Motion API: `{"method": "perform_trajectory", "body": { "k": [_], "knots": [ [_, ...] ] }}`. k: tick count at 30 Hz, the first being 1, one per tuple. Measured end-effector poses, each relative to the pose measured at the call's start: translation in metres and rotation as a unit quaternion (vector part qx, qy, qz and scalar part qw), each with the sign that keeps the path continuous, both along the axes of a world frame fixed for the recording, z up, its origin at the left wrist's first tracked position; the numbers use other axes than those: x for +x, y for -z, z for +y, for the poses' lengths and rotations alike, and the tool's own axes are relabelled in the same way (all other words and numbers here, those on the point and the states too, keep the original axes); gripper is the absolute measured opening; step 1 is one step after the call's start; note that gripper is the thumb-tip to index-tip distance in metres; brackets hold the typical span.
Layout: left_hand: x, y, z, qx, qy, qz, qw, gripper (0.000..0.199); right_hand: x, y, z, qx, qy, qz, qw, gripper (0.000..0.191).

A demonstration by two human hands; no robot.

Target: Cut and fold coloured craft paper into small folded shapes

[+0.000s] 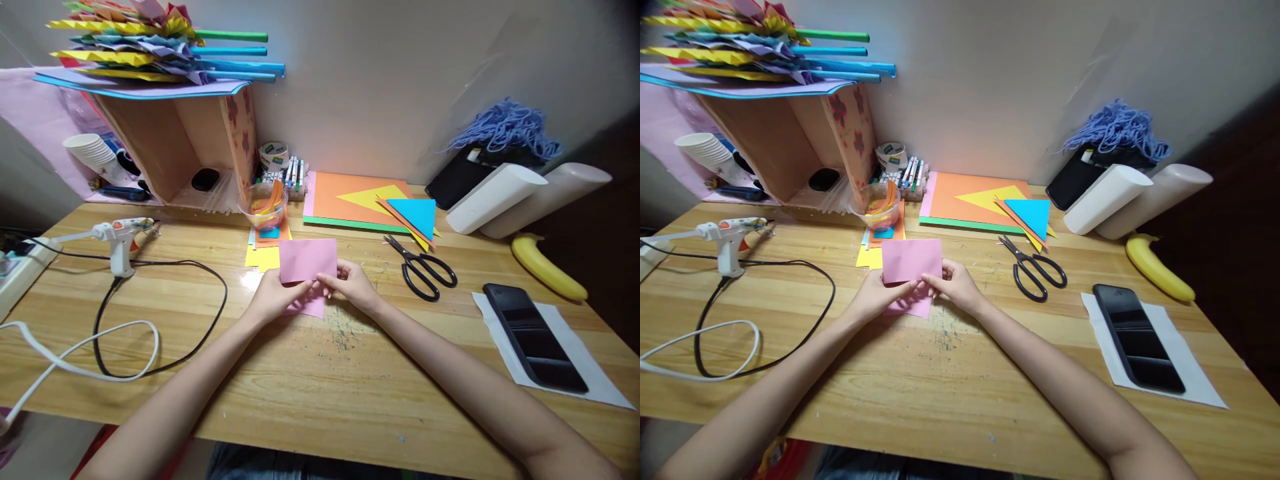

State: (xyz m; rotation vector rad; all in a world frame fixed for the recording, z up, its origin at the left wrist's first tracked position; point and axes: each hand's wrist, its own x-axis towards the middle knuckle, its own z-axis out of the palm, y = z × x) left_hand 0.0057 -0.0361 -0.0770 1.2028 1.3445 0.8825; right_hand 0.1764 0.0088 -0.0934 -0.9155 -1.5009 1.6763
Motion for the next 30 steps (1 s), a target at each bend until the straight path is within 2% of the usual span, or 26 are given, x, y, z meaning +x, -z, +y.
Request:
{"method": "perform_trajectory", "body": {
  "k": [5,10,17,23,26,30],
  "knots": [
    [0.000,0.001,0.000,0.079,-0.042,0.064,0.994,0.023,-0.001,-0.001,-0.001,-0.001,0.006,-0.017,1.000,0.020],
    [-0.009,-0.002,0.004,0.084,-0.055,0.095,0.990,0.021,-0.002,0.000,-0.001,-0.004,0.001,-0.034,0.999,0.023],
    [-0.031,-0.006,0.012,0.118,-0.087,0.111,0.983,0.018,-0.002,-0.001,-0.001,0.000,0.029,-0.019,0.999,0.026],
    [-0.036,-0.004,0.014,0.124,-0.089,0.086,0.984,0.023,-0.003,0.001,0.000,-0.038,0.050,0.008,0.998,0.030],
    [-0.036,-0.004,0.014,0.104,-0.083,0.066,0.989,0.025,-0.002,0.003,0.003,-0.039,0.094,0.044,0.994,0.030],
    [-0.038,-0.005,0.016,0.089,-0.067,0.050,0.993,0.028,0.000,0.004,0.005,0.011,0.164,0.046,0.985,0.026]
  ]
}}
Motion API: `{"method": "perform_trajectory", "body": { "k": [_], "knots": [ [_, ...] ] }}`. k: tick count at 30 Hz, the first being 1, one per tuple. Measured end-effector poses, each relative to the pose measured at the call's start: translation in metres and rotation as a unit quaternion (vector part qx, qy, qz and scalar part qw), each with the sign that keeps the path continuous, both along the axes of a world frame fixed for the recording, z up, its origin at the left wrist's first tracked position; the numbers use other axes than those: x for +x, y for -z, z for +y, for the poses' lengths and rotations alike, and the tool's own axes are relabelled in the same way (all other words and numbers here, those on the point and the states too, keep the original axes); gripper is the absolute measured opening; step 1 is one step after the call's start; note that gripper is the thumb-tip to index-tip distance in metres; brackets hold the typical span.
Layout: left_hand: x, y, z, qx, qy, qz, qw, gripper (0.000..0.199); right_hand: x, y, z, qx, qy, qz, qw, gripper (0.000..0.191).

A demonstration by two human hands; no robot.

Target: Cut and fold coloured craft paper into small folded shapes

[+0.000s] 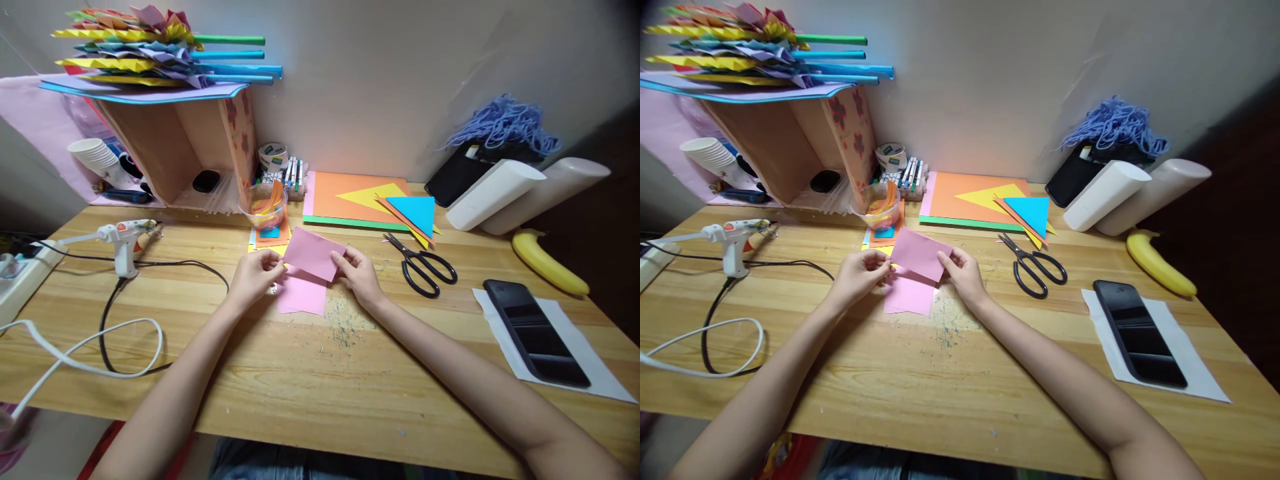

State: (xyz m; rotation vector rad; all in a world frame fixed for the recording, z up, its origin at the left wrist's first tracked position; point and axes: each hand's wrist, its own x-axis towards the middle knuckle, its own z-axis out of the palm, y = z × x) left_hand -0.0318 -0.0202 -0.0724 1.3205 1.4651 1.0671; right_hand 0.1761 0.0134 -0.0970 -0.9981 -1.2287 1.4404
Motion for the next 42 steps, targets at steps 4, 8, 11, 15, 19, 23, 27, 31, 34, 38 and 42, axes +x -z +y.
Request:
{"method": "perform_trajectory", "body": {
  "k": [4,8,11,15,19,23,27,31,34,38,42],
  "knots": [
    [0.005,-0.001,0.002,-0.038,-0.045,-0.072,0.996,0.036,0.001,-0.003,-0.005,0.053,0.060,-0.023,0.996,0.016],
    [0.021,-0.005,-0.002,-0.116,0.003,-0.176,0.977,0.042,0.002,-0.007,-0.011,0.191,0.114,-0.098,0.970,0.005],
    [0.032,-0.006,-0.008,-0.111,0.065,-0.275,0.953,0.043,0.002,-0.008,-0.015,0.249,0.072,-0.153,0.953,0.006],
    [0.038,-0.001,-0.013,-0.090,0.071,-0.267,0.957,0.043,0.003,-0.006,-0.018,0.288,0.024,-0.178,0.941,0.007],
    [0.038,0.000,-0.013,-0.092,0.069,-0.236,0.965,0.046,0.003,-0.004,-0.019,0.296,0.007,-0.189,0.936,0.007],
    [0.038,-0.003,-0.013,-0.096,0.078,-0.244,0.962,0.050,0.002,-0.004,-0.021,0.290,0.015,-0.197,0.936,0.007],
    [0.038,-0.003,-0.014,-0.105,0.078,-0.240,0.962,0.050,0.000,-0.005,-0.022,0.269,0.022,-0.175,0.947,0.006],
    [0.037,-0.003,-0.013,-0.104,0.082,-0.231,0.964,0.050,-0.001,-0.006,-0.023,0.225,0.016,-0.140,0.964,0.008],
    [0.037,-0.004,-0.013,-0.103,0.075,-0.230,0.965,0.049,-0.002,-0.005,-0.023,0.188,0.007,-0.117,0.975,0.009],
    [0.037,-0.002,-0.012,-0.097,0.078,-0.221,0.967,0.046,-0.003,-0.004,-0.022,0.154,0.005,-0.089,0.984,0.009],
    [0.035,0.003,-0.011,-0.095,0.075,-0.216,0.969,0.044,-0.004,-0.002,-0.021,0.096,0.006,-0.058,0.994,0.012]
  ]
}}
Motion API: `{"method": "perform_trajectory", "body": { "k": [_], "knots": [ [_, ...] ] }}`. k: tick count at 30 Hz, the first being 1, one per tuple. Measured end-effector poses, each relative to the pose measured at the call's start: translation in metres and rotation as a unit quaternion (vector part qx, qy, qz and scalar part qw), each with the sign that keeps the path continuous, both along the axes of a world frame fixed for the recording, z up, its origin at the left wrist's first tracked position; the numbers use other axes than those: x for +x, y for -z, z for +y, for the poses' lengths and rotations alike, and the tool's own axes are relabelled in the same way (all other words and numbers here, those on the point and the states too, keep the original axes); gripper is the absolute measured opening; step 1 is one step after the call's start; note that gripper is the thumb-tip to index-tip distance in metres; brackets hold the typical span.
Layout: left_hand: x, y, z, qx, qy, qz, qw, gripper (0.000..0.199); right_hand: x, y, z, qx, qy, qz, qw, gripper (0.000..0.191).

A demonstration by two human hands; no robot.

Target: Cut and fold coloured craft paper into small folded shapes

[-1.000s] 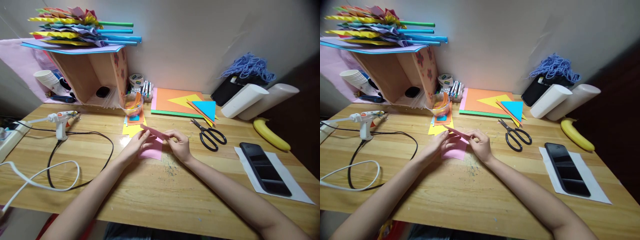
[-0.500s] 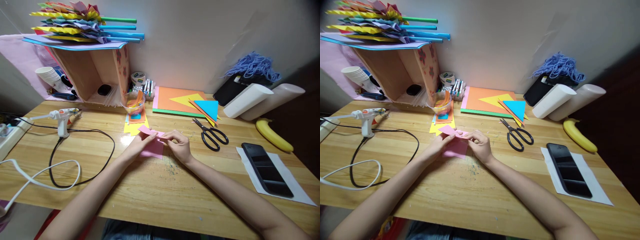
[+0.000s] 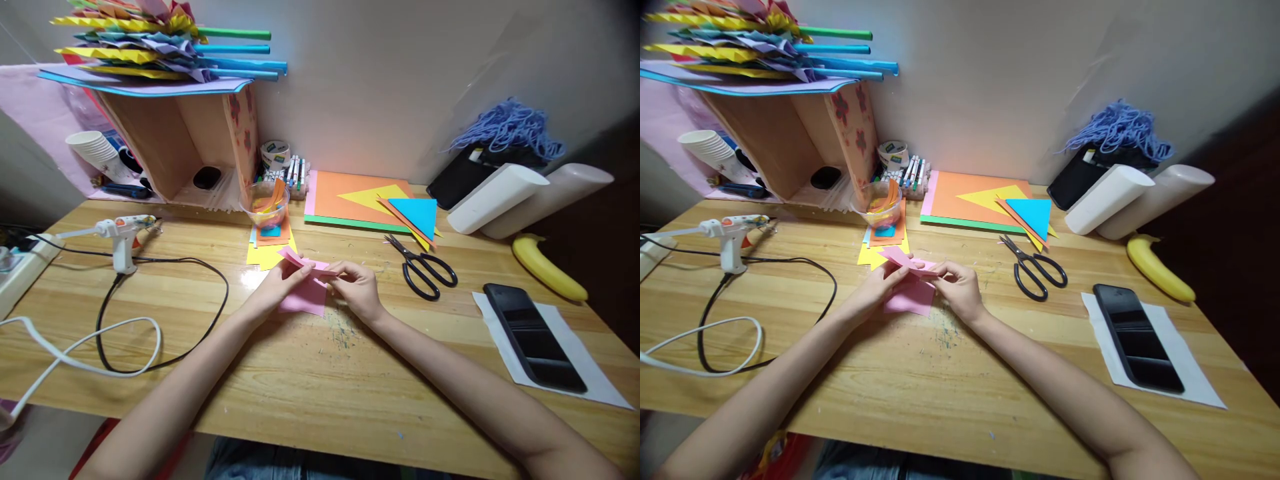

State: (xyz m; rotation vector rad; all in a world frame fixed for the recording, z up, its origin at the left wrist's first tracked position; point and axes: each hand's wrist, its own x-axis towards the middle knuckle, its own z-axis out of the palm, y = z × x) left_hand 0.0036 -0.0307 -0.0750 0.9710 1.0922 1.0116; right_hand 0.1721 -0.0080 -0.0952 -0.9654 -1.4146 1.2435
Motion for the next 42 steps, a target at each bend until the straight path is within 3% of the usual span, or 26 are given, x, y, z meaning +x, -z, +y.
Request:
{"method": "perform_trajectory", "body": {
  "k": [8,12,17,20,23,26,30,32,34,37,42],
  "knots": [
    [0.002,-0.004,0.001,-0.060,-0.004,-0.115,0.992,0.031,-0.001,0.002,0.003,-0.039,-0.044,0.037,0.998,0.028],
    [-0.001,-0.003,0.001,-0.080,-0.047,-0.129,0.987,0.029,-0.001,0.000,0.002,-0.084,-0.083,0.060,0.991,0.034],
    [-0.019,-0.003,0.008,-0.102,-0.155,0.007,0.983,0.021,0.001,-0.004,0.005,-0.086,-0.036,0.040,0.995,0.031],
    [-0.029,-0.013,0.010,-0.099,-0.104,0.096,0.985,0.030,0.003,-0.002,0.013,-0.061,-0.012,0.001,0.998,0.023],
    [-0.034,-0.019,0.009,-0.051,-0.002,0.222,0.974,0.033,0.005,0.004,0.022,-0.094,-0.048,-0.025,0.994,0.044],
    [-0.037,-0.014,0.008,0.005,0.043,0.323,0.946,0.034,0.007,0.010,0.026,-0.096,-0.067,-0.052,0.992,0.052],
    [-0.037,-0.002,0.007,0.136,-0.021,0.448,0.883,0.047,0.008,0.013,0.027,-0.037,-0.043,-0.104,0.993,0.045],
    [-0.033,0.001,0.006,0.219,-0.039,0.495,0.840,0.043,0.009,0.012,0.027,-0.006,-0.026,-0.153,0.988,0.040],
    [-0.027,0.001,0.003,0.275,-0.008,0.522,0.807,0.030,0.009,0.011,0.028,0.024,-0.012,-0.198,0.980,0.036],
    [-0.018,0.001,-0.002,0.299,0.059,0.553,0.775,0.027,0.010,0.009,0.029,0.048,-0.001,-0.228,0.972,0.030],
    [-0.007,0.003,-0.006,0.289,0.073,0.630,0.717,0.029,0.009,0.006,0.027,0.058,0.025,-0.246,0.967,0.022]
  ]
}}
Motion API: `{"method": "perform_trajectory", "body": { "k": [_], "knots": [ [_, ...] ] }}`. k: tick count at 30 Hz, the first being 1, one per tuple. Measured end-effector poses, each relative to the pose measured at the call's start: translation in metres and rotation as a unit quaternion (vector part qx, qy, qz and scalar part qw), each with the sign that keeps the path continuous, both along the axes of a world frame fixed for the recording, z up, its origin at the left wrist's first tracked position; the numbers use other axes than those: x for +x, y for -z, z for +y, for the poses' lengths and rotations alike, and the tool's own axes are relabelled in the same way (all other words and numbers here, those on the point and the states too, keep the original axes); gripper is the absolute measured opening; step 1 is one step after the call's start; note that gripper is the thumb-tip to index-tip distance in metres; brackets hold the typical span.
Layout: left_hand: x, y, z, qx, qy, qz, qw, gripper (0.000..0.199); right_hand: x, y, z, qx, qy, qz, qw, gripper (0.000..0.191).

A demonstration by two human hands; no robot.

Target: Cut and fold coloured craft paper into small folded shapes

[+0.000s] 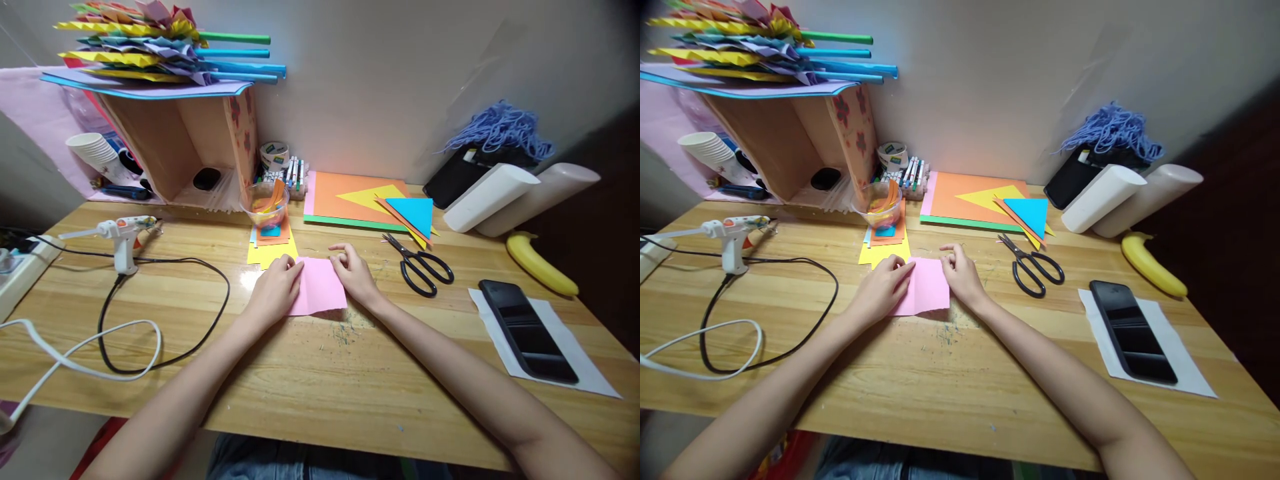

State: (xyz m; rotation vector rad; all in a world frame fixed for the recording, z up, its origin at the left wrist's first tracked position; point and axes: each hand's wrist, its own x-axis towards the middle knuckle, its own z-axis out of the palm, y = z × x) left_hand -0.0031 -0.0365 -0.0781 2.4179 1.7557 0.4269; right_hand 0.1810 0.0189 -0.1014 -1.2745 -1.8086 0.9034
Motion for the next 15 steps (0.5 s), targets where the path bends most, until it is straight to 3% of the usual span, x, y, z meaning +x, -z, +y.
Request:
{"method": "perform_trajectory", "body": {
  "k": [8,15],
  "knots": [
    [0.008,-0.002,-0.003,0.005,0.001,0.120,0.993,0.031,0.000,-0.003,-0.007,-0.026,-0.011,0.064,0.998,0.018],
    [0.008,-0.001,-0.003,-0.003,0.006,0.122,0.993,0.032,0.001,-0.003,-0.012,-0.056,-0.007,0.137,0.989,0.016]
  ]
}}
